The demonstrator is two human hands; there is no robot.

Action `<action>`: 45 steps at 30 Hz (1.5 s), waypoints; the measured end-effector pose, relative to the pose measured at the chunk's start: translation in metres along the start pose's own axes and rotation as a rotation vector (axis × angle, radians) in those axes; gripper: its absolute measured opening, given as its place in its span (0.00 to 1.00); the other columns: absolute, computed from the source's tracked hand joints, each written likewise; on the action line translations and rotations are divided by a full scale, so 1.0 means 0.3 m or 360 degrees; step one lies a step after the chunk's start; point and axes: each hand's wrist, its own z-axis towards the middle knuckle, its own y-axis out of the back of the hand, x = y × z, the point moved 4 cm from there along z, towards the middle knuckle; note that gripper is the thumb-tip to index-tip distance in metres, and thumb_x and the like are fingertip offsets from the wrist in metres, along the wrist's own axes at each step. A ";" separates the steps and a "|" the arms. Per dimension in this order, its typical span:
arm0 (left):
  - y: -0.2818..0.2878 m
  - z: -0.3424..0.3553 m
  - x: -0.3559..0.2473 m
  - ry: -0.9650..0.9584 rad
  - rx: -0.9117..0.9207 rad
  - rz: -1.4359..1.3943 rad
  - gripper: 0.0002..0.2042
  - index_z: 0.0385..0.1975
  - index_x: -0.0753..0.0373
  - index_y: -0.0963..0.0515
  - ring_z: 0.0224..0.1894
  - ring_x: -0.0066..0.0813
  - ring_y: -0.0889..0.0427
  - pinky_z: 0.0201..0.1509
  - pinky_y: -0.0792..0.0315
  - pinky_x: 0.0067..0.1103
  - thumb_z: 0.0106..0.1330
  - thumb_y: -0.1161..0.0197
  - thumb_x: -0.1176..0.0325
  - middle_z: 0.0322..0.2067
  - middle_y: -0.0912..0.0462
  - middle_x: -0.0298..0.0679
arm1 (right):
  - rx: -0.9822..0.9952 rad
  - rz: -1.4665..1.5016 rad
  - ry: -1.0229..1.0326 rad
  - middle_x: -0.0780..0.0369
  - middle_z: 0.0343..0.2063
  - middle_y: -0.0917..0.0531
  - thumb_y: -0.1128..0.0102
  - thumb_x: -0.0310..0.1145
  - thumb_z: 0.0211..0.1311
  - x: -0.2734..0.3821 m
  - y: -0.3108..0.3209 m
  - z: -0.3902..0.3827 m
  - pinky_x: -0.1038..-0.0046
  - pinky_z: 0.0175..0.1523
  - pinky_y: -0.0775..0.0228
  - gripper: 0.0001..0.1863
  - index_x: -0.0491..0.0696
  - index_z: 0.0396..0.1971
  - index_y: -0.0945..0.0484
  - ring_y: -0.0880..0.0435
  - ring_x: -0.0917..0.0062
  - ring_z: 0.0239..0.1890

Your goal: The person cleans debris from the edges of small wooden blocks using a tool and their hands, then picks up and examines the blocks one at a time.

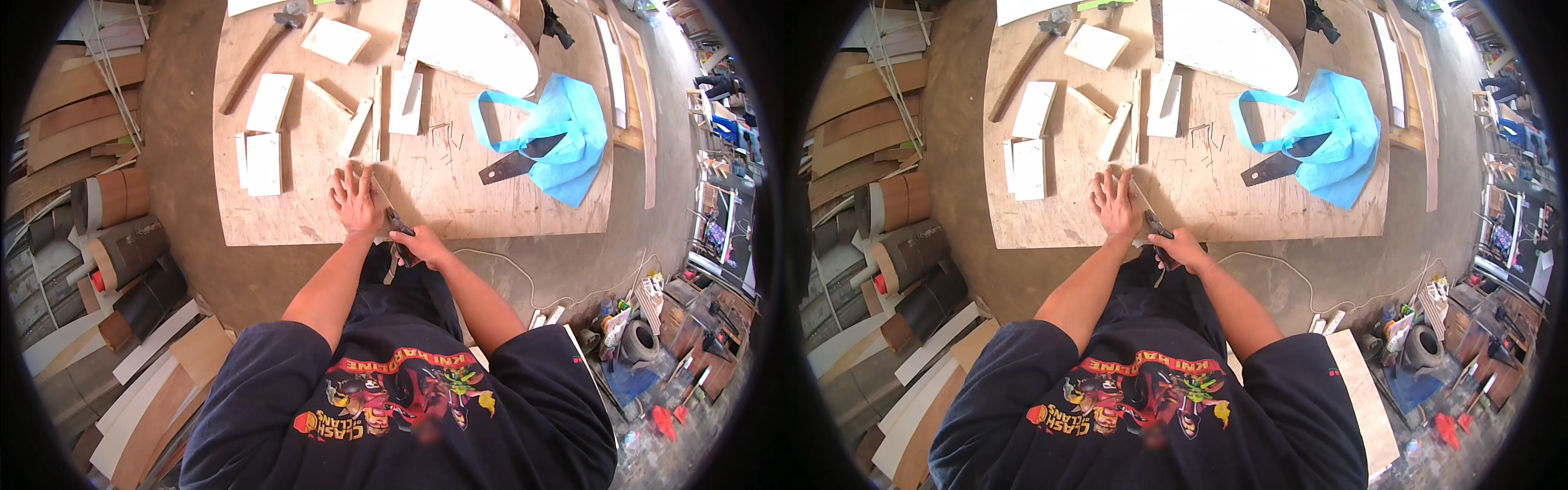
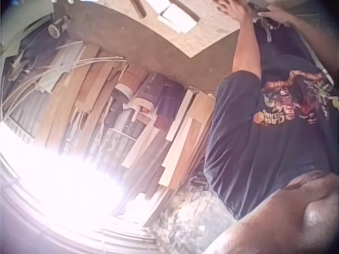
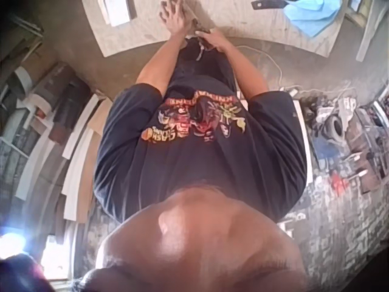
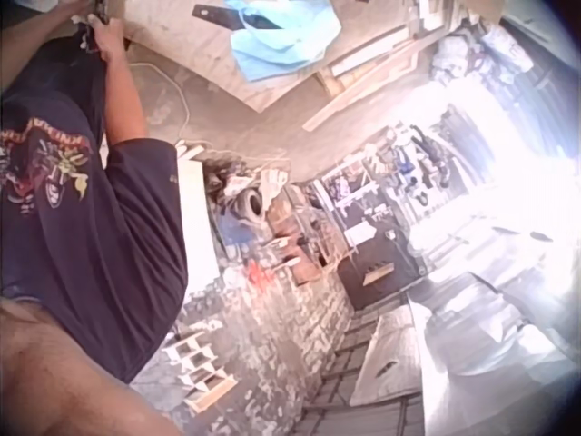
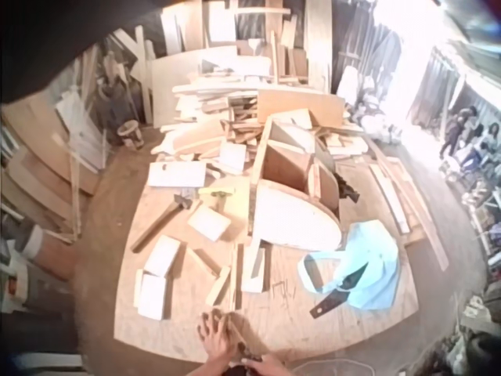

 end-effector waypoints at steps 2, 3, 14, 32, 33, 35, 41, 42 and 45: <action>-0.004 0.003 -0.007 0.0005 0.0028 0.0027 0.26 0.67 0.39 0.31 0.78 0.55 0.54 0.74 0.58 0.55 0.68 0.42 0.65 0.75 0.44 0.39 | -0.0013 0.0015 0.0027 0.62 0.18 0.17 0.35 0.47 0.68 -0.002 -0.001 -0.002 0.75 0.21 0.27 0.19 0.46 0.26 0.21 0.16 0.78 0.17; -0.011 0.005 -0.006 0.0012 0.0050 0.0053 0.27 0.68 0.39 0.31 0.78 0.55 0.54 0.74 0.58 0.55 0.68 0.42 0.64 0.76 0.45 0.40 | -0.0030 0.0042 0.0052 0.62 0.17 0.17 0.35 0.46 0.68 0.000 -0.003 -0.006 0.75 0.20 0.28 0.19 0.46 0.26 0.21 0.17 0.78 0.17; -0.024 0.005 0.003 0.0057 -0.0002 0.0039 0.25 0.65 0.38 0.29 0.78 0.55 0.54 0.74 0.57 0.56 0.68 0.43 0.64 0.76 0.45 0.39 | -0.0104 0.0049 0.0088 0.61 0.16 0.19 0.33 0.45 0.67 0.045 -0.012 -0.038 0.75 0.16 0.29 0.19 0.44 0.26 0.22 0.19 0.78 0.14; -0.021 0.005 0.004 0.0034 -0.0020 0.0010 0.25 0.65 0.38 0.29 0.78 0.55 0.53 0.75 0.58 0.55 0.67 0.42 0.65 0.75 0.44 0.38 | 0.0228 0.0204 -0.0157 0.63 0.29 0.12 0.41 0.57 0.71 -0.021 0.026 0.017 0.72 0.34 0.23 0.23 0.49 0.39 0.19 0.12 0.77 0.28; -0.021 0.005 0.001 0.0037 -0.0031 0.0000 0.25 0.65 0.38 0.29 0.78 0.55 0.53 0.75 0.57 0.55 0.67 0.42 0.65 0.75 0.44 0.38 | 0.0239 0.0164 -0.0122 0.62 0.28 0.13 0.40 0.56 0.71 -0.021 0.028 0.023 0.72 0.32 0.23 0.23 0.48 0.39 0.19 0.12 0.77 0.26; -0.022 0.004 0.001 0.0034 -0.0022 0.0019 0.25 0.65 0.38 0.29 0.78 0.54 0.53 0.75 0.57 0.55 0.67 0.42 0.65 0.75 0.44 0.39 | 0.0247 0.0131 -0.0089 0.62 0.27 0.13 0.39 0.54 0.70 -0.032 0.022 0.029 0.73 0.30 0.23 0.22 0.47 0.38 0.19 0.13 0.76 0.25; -0.023 0.006 -0.006 0.0038 -0.0021 0.0076 0.24 0.64 0.39 0.29 0.78 0.54 0.53 0.75 0.57 0.54 0.67 0.42 0.64 0.75 0.44 0.39 | 0.0059 0.0126 0.0099 0.62 0.22 0.15 0.38 0.51 0.70 -0.028 0.004 0.021 0.77 0.22 0.27 0.21 0.46 0.30 0.19 0.16 0.78 0.19; -0.026 0.007 -0.008 0.0040 -0.0032 0.0081 0.24 0.64 0.39 0.29 0.78 0.54 0.54 0.75 0.57 0.54 0.67 0.42 0.64 0.75 0.43 0.39 | 0.0030 0.0127 0.0086 0.62 0.22 0.15 0.37 0.51 0.70 -0.020 0.002 0.014 0.77 0.21 0.27 0.21 0.46 0.30 0.20 0.16 0.78 0.18; -0.039 0.006 0.000 0.0071 -0.0027 0.0081 0.24 0.64 0.39 0.29 0.78 0.54 0.54 0.75 0.57 0.55 0.67 0.42 0.63 0.75 0.43 0.39 | -0.0012 0.0121 0.0059 0.62 0.20 0.16 0.37 0.50 0.70 -0.001 0.001 -0.001 0.77 0.20 0.28 0.21 0.45 0.30 0.20 0.17 0.78 0.17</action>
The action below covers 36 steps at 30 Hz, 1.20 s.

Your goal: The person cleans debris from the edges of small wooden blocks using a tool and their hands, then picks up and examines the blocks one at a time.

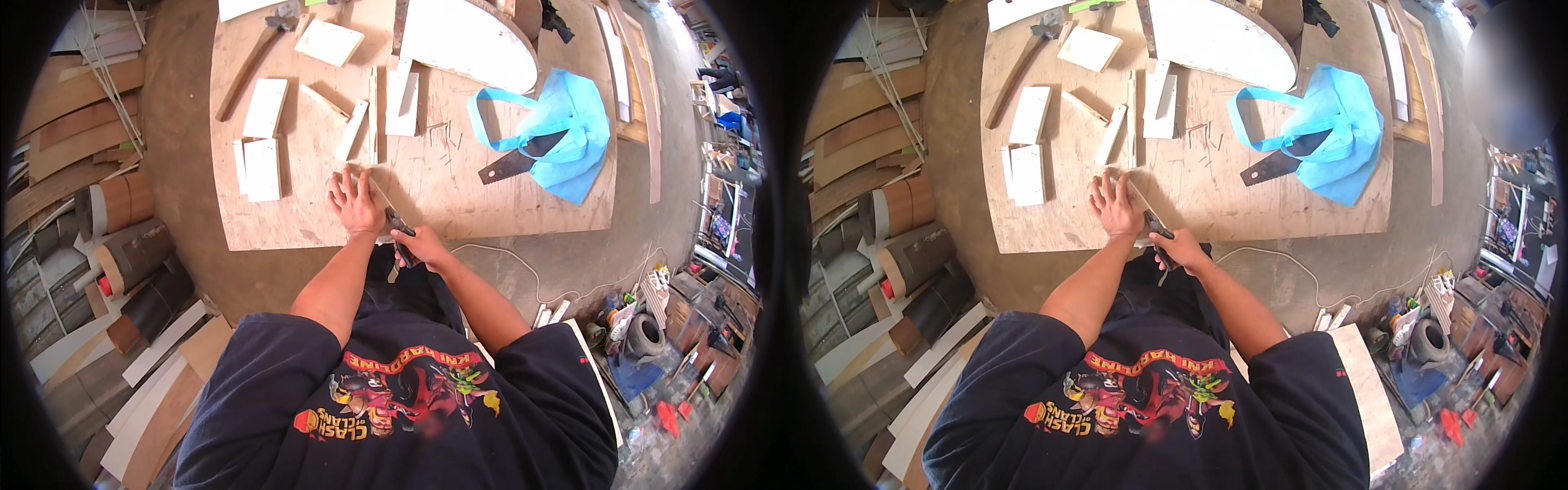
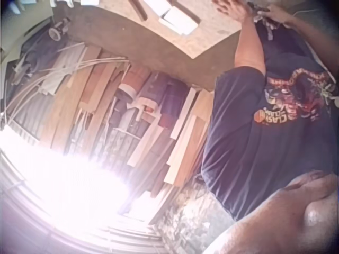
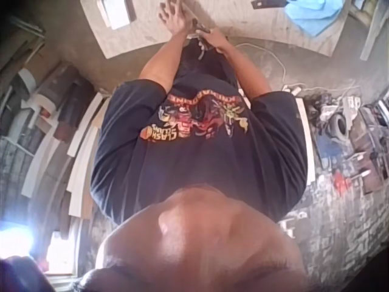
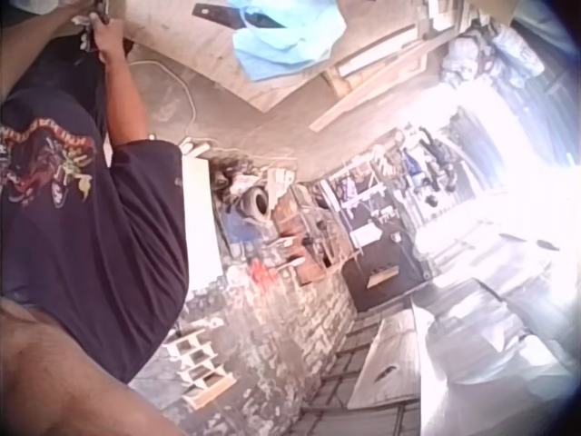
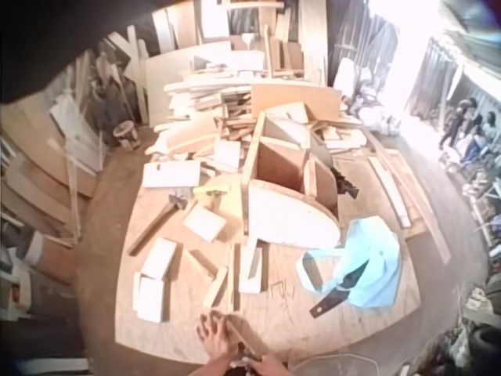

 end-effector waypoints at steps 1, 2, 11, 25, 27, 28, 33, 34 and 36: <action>-0.004 0.001 0.005 0.0001 0.0001 -0.0002 0.24 0.64 0.39 0.29 0.78 0.54 0.54 0.75 0.57 0.55 0.67 0.42 0.63 0.75 0.43 0.39 | -0.0012 -0.0006 -0.0014 0.62 0.20 0.16 0.37 0.50 0.70 0.006 -0.002 -0.005 0.77 0.19 0.28 0.21 0.46 0.29 0.20 0.17 0.78 0.16; -0.005 0.004 0.010 -0.0017 -0.0014 0.0014 0.24 0.64 0.39 0.29 0.78 0.54 0.53 0.74 0.57 0.55 0.67 0.42 0.64 0.75 0.43 0.39 | -0.0013 -0.0008 -0.0016 0.62 0.20 0.16 0.37 0.50 0.70 0.011 -0.006 -0.010 0.77 0.19 0.28 0.21 0.46 0.29 0.20 0.17 0.78 0.16; 0.003 0.004 -0.002 0.0008 -0.0008 -0.0010 0.24 0.64 0.39 0.29 0.78 0.53 0.54 0.75 0.57 0.55 0.67 0.42 0.64 0.75 0.43 0.38 | -0.0140 -0.0037 -0.0125 0.62 0.18 0.17 0.37 0.51 0.69 0.051 -0.028 -0.044 0.75 0.18 0.30 0.21 0.47 0.26 0.21 0.18 0.78 0.16; 0.000 0.006 -0.003 0.0026 0.0035 -0.0053 0.24 0.64 0.40 0.29 0.78 0.52 0.55 0.76 0.59 0.54 0.67 0.42 0.63 0.75 0.44 0.37 | 0.0124 0.0033 -0.0236 0.60 0.27 0.13 0.38 0.56 0.68 -0.008 0.032 0.025 0.68 0.32 0.21 0.24 0.47 0.34 0.21 0.12 0.75 0.27; -0.002 0.012 -0.001 0.0026 0.0018 -0.0042 0.24 0.64 0.41 0.29 0.79 0.52 0.55 0.76 0.59 0.53 0.67 0.42 0.63 0.75 0.44 0.37 | 0.0146 -0.0010 -0.0206 0.60 0.26 0.13 0.38 0.56 0.69 -0.001 0.031 0.028 0.69 0.30 0.22 0.24 0.46 0.34 0.20 0.13 0.75 0.25; -0.002 0.011 -0.001 0.0022 0.0020 -0.0039 0.24 0.64 0.41 0.29 0.79 0.52 0.55 0.76 0.59 0.53 0.67 0.42 0.63 0.75 0.44 0.37 | 0.0169 -0.0061 -0.0173 0.60 0.25 0.14 0.38 0.56 0.69 0.005 0.027 0.029 0.70 0.27 0.23 0.24 0.46 0.33 0.20 0.13 0.75 0.23; -0.005 0.009 -0.003 0.0015 0.0004 -0.0004 0.23 0.64 0.40 0.28 0.79 0.51 0.55 0.76 0.59 0.53 0.68 0.44 0.63 0.75 0.43 0.37 | 0.0057 -0.0094 -0.0036 0.61 0.22 0.14 0.41 0.56 0.70 0.009 0.009 0.001 0.72 0.23 0.26 0.24 0.45 0.33 0.20 0.15 0.76 0.19; -0.003 0.008 -0.007 0.0012 0.0008 -0.0006 0.23 0.64 0.40 0.28 0.79 0.51 0.55 0.76 0.59 0.53 0.68 0.44 0.63 0.75 0.43 0.37 | 0.0026 -0.0090 -0.0016 0.61 0.21 0.15 0.41 0.56 0.70 0.015 0.006 -0.002 0.72 0.21 0.27 0.25 0.45 0.32 0.20 0.16 0.76 0.18; -0.001 0.006 -0.010 0.0051 0.0061 0.0002 0.24 0.64 0.39 0.28 0.79 0.51 0.55 0.76 0.59 0.53 0.67 0.44 0.63 0.75 0.43 0.37 | -0.0002 -0.0045 -0.0123 0.61 0.21 0.15 0.41 0.56 0.70 0.047 -0.014 -0.040 0.71 0.22 0.27 0.25 0.45 0.32 0.20 0.15 0.76 0.19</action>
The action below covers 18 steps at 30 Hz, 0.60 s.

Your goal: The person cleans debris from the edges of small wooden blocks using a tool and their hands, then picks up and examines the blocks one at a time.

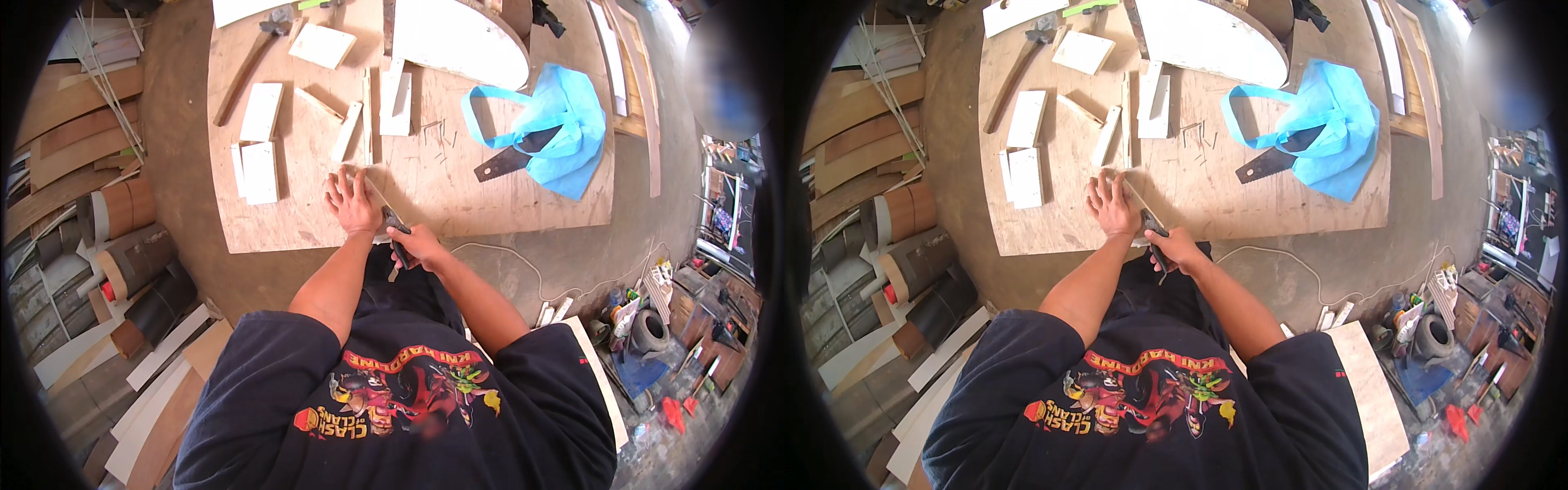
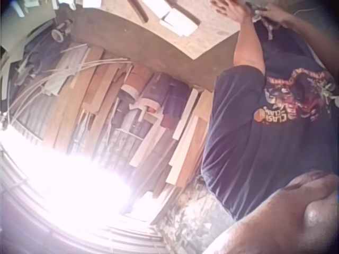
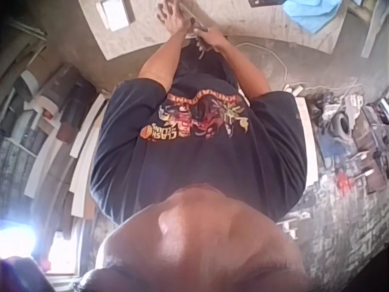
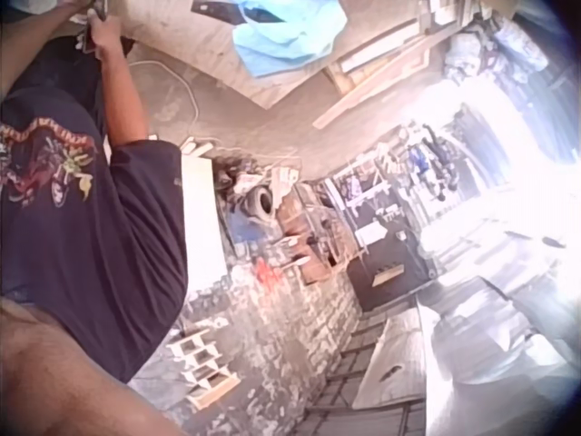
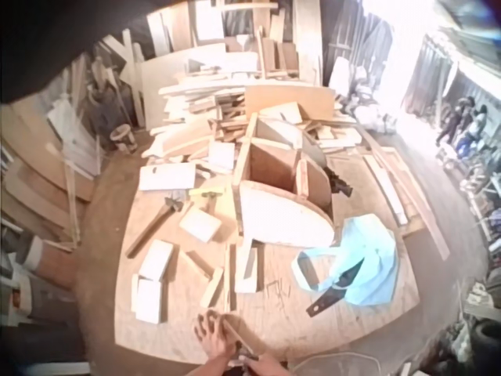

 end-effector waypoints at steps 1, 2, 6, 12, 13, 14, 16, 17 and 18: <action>-0.008 -0.001 0.010 0.0004 -0.0001 -0.0003 0.24 0.64 0.39 0.28 0.79 0.51 0.55 0.76 0.59 0.53 0.67 0.44 0.63 0.75 0.43 0.37 | -0.0019 0.0039 -0.0109 0.61 0.22 0.15 0.40 0.56 0.70 0.026 -0.014 -0.035 0.71 0.23 0.26 0.25 0.46 0.31 0.20 0.15 0.76 0.19; -0.013 -0.002 0.024 -0.0010 -0.0036 -0.0001 0.24 0.64 0.39 0.28 0.79 0.51 0.55 0.76 0.59 0.53 0.67 0.43 0.63 0.75 0.43 0.37 | -0.0020 0.0033 -0.0110 0.61 0.22 0.15 0.40 0.56 0.70 0.057 -0.026 -0.064 0.71 0.23 0.26 0.25 0.46 0.31 0.20 0.15 0.76 0.19; -0.016 0.001 0.025 -0.0037 -0.0069 0.0001 0.24 0.64 0.39 0.29 0.78 0.50 0.54 0.76 0.59 0.52 0.67 0.43 0.64 0.75 0.42 0.37 | 0.0024 0.0049 -0.0040 0.62 0.22 0.16 0.37 0.55 0.68 0.122 0.011 -0.073 0.73 0.25 0.25 0.24 0.45 0.29 0.19 0.15 0.76 0.21; -0.010 0.007 0.027 -0.0016 -0.0095 -0.0154 0.23 0.66 0.47 0.32 0.77 0.53 0.52 0.75 0.58 0.53 0.71 0.44 0.63 0.74 0.43 0.41 | -0.0364 0.0105 0.0101 0.71 0.21 0.25 0.36 0.56 0.67 0.259 0.263 0.053 0.68 0.29 0.30 0.20 0.53 0.34 0.17 0.28 0.83 0.22; -0.009 0.007 0.035 -0.0018 -0.0103 -0.0152 0.23 0.66 0.47 0.32 0.77 0.53 0.52 0.75 0.58 0.53 0.71 0.44 0.63 0.74 0.43 0.41 | -0.0347 0.0106 0.0082 0.71 0.20 0.26 0.36 0.56 0.67 0.288 0.293 0.056 0.69 0.28 0.31 0.20 0.53 0.32 0.18 0.31 0.84 0.20; -0.002 0.005 0.042 -0.0059 -0.0156 -0.0281 0.22 0.65 0.49 0.31 0.77 0.54 0.51 0.75 0.57 0.53 0.71 0.45 0.63 0.73 0.42 0.43 | -0.0287 0.0192 0.0081 0.70 0.20 0.25 0.36 0.57 0.67 0.304 0.324 0.077 0.70 0.27 0.32 0.20 0.54 0.31 0.19 0.33 0.85 0.18; 0.014 -0.008 0.051 -0.0100 -0.0205 -0.0411 0.21 0.65 0.51 0.31 0.77 0.54 0.50 0.75 0.56 0.53 0.72 0.45 0.63 0.73 0.41 0.45 | -0.0250 0.0334 0.0055 0.68 0.20 0.22 0.37 0.57 0.68 0.336 0.337 0.073 0.74 0.24 0.35 0.21 0.55 0.30 0.23 0.37 0.87 0.15; 0.024 -0.014 0.060 -0.0105 -0.0247 -0.0375 0.21 0.64 0.51 0.31 0.76 0.54 0.49 0.75 0.55 0.52 0.72 0.45 0.63 0.71 0.40 0.46 | -0.0250 0.0333 0.0057 0.68 0.20 0.22 0.37 0.57 0.68 0.339 0.335 0.064 0.74 0.24 0.35 0.21 0.55 0.30 0.23 0.37 0.87 0.15; 0.036 -0.021 0.069 -0.0107 -0.0288 -0.0337 0.20 0.63 0.51 0.31 0.76 0.55 0.49 0.75 0.54 0.50 0.72 0.44 0.63 0.70 0.39 0.47 | -0.0238 0.0308 0.0079 0.68 0.21 0.22 0.38 0.57 0.68 0.339 0.330 0.054 0.74 0.24 0.36 0.21 0.54 0.30 0.23 0.36 0.87 0.15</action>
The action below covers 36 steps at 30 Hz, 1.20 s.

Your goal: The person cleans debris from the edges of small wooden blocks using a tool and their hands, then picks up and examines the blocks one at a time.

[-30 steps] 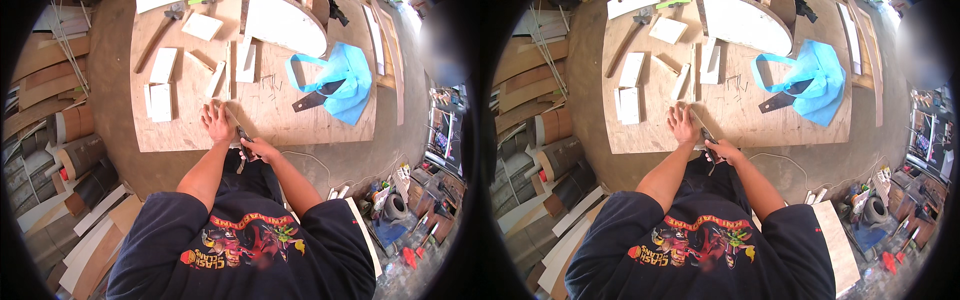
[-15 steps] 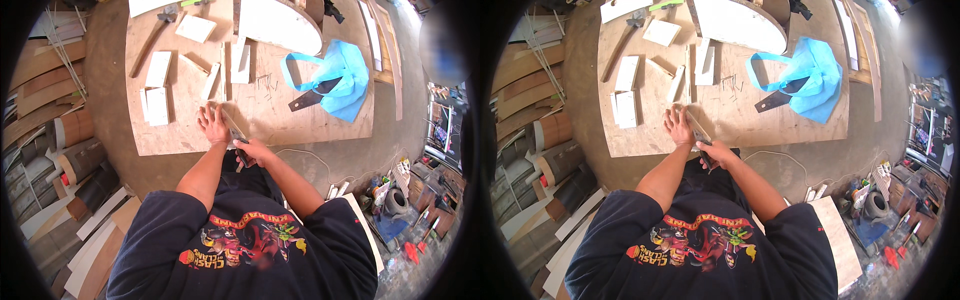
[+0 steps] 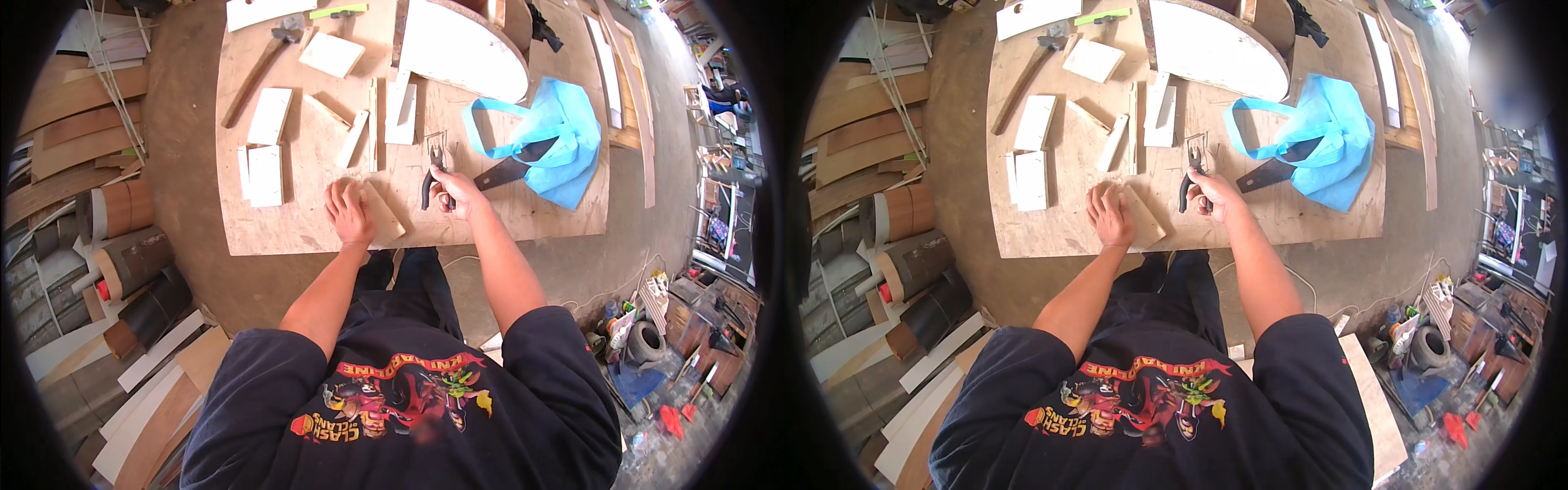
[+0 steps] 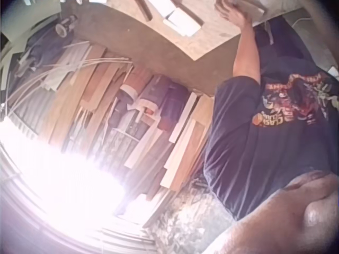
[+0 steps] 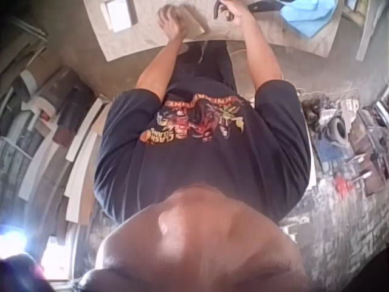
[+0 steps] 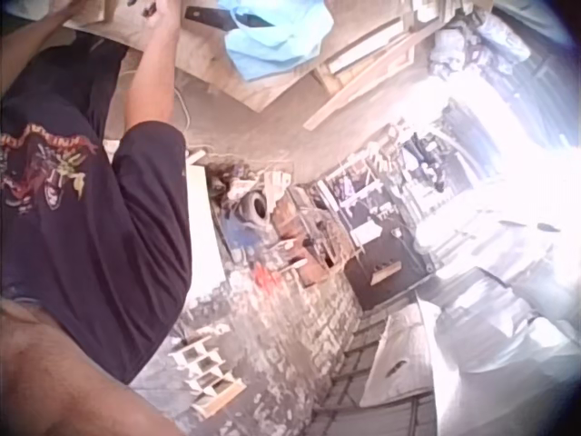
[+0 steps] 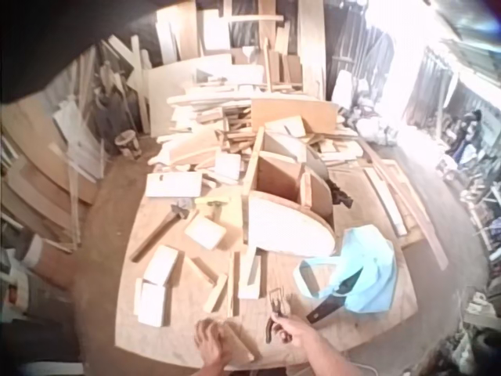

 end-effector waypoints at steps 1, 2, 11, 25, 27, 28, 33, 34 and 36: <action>0.008 -0.005 0.004 0.0002 -0.0001 0.0001 0.20 0.63 0.51 0.31 0.76 0.55 0.49 0.75 0.54 0.50 0.72 0.44 0.63 0.70 0.39 0.47 | 0.0014 -0.0024 0.0022 0.68 0.21 0.21 0.38 0.57 0.68 -0.006 -0.003 -0.008 0.74 0.23 0.36 0.21 0.54 0.30 0.23 0.36 0.86 0.15; 0.011 -0.009 0.007 -0.0009 0.0039 0.0075 0.19 0.62 0.52 0.30 0.75 0.54 0.48 0.75 0.53 0.50 0.71 0.44 0.63 0.69 0.37 0.47 | 0.0068 -0.0060 0.0073 0.66 0.20 0.20 0.38 0.57 0.69 -0.024 -0.011 -0.019 0.76 0.21 0.39 0.21 0.52 0.33 0.21 0.35 0.86 0.14; 0.001 -0.013 -0.028 -0.0234 0.0107 0.0058 0.16 0.56 0.53 0.25 0.73 0.51 0.43 0.74 0.50 0.46 0.69 0.41 0.64 0.65 0.34 0.44 | 0.0354 -0.0621 0.0261 0.63 0.19 0.19 0.44 0.52 0.74 -0.328 -0.191 -0.091 0.78 0.17 0.40 0.23 0.45 0.31 0.19 0.30 0.83 0.12; -0.009 -0.013 -0.038 -0.0116 0.0103 0.0048 0.14 0.54 0.58 0.26 0.74 0.53 0.44 0.74 0.51 0.48 0.71 0.44 0.64 0.67 0.34 0.45 | 0.0161 -0.0573 0.0053 0.62 0.16 0.20 0.36 0.61 0.65 -0.293 -0.219 0.016 0.75 0.17 0.35 0.31 0.43 0.24 0.23 0.30 0.82 0.10; -0.016 -0.014 -0.042 -0.0078 0.0058 0.0082 0.14 0.54 0.57 0.26 0.74 0.53 0.44 0.74 0.51 0.48 0.72 0.44 0.64 0.67 0.34 0.45 | -0.0312 -0.0842 0.0457 0.58 0.16 0.21 0.29 0.59 0.58 -0.260 -0.222 -0.017 0.68 0.22 0.28 0.31 0.41 0.23 0.24 0.24 0.71 0.13; -0.019 -0.015 -0.042 -0.0074 0.0058 0.0081 0.14 0.54 0.57 0.26 0.74 0.53 0.44 0.74 0.51 0.48 0.72 0.44 0.64 0.67 0.34 0.45 | -0.0580 -0.1340 0.0674 0.51 0.25 0.18 0.24 0.53 0.53 -0.226 -0.237 -0.052 0.59 0.35 0.23 0.29 0.39 0.31 0.24 0.16 0.58 0.27; -0.025 -0.020 -0.042 -0.0035 0.0069 0.0093 0.13 0.54 0.56 0.27 0.74 0.51 0.44 0.74 0.52 0.47 0.72 0.44 0.65 0.67 0.35 0.43 | -0.0834 -0.1458 0.1240 0.44 0.46 0.20 0.25 0.49 0.51 -0.288 -0.287 -0.128 0.53 0.52 0.25 0.39 0.41 0.57 0.31 0.18 0.49 0.48; -0.024 -0.019 -0.038 -0.0034 0.0068 0.0095 0.13 0.54 0.56 0.27 0.74 0.51 0.44 0.74 0.52 0.47 0.72 0.44 0.65 0.67 0.35 0.43 | -0.0802 -0.1574 0.1202 0.44 0.47 0.22 0.25 0.49 0.52 -0.289 -0.293 -0.137 0.52 0.53 0.26 0.41 0.41 0.59 0.34 0.18 0.48 0.47; -0.026 -0.019 -0.033 -0.0034 0.0087 0.0043 0.12 0.53 0.56 0.27 0.74 0.51 0.45 0.74 0.52 0.47 0.72 0.44 0.64 0.67 0.35 0.42 | -0.0773 -0.1688 0.1162 0.44 0.48 0.24 0.26 0.49 0.52 -0.281 -0.303 -0.153 0.51 0.53 0.26 0.42 0.41 0.61 0.36 0.19 0.47 0.46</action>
